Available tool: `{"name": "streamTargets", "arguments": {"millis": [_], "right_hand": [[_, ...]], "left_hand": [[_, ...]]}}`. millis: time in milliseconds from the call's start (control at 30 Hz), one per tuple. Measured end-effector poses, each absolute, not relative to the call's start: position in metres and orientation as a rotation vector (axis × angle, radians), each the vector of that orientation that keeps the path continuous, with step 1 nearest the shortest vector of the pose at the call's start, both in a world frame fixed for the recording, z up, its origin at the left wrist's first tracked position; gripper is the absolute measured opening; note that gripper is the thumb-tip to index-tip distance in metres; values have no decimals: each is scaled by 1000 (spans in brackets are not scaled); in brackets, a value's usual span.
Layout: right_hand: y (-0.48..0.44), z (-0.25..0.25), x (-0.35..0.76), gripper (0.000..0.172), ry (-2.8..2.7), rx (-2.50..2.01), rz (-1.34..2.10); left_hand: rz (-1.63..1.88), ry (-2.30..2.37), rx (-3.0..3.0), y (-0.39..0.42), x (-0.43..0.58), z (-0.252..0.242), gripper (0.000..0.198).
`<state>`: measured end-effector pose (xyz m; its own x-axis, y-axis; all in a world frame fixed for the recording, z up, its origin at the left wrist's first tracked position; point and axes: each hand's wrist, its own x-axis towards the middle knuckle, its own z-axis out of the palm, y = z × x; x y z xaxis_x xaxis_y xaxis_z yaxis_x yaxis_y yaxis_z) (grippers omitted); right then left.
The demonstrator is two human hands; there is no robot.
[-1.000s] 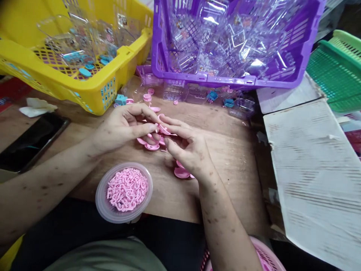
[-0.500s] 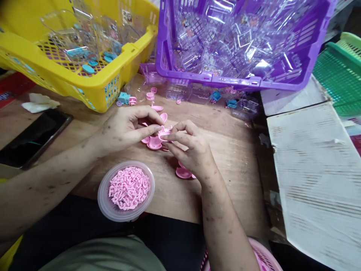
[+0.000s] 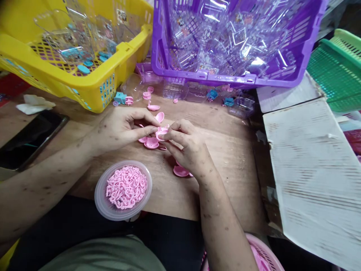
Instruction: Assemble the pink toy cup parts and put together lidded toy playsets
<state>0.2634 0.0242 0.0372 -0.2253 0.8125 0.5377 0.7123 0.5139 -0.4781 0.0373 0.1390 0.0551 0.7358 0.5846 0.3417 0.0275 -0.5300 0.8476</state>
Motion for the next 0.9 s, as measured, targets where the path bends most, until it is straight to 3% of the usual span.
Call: {"name": "streamTargets", "arguments": {"millis": [200,700,900], "right_hand": [[25,38,261,5,-1999,-1275,145],[27,33,254,5,-1904,-1353,108],[18,53,285,32,-1740,-1571,331]], "left_hand": [[736,505,2030,141,38,53,14],[755,494,1889,140,43,44,11],[885,620,2226,143,41,44,12]]}}
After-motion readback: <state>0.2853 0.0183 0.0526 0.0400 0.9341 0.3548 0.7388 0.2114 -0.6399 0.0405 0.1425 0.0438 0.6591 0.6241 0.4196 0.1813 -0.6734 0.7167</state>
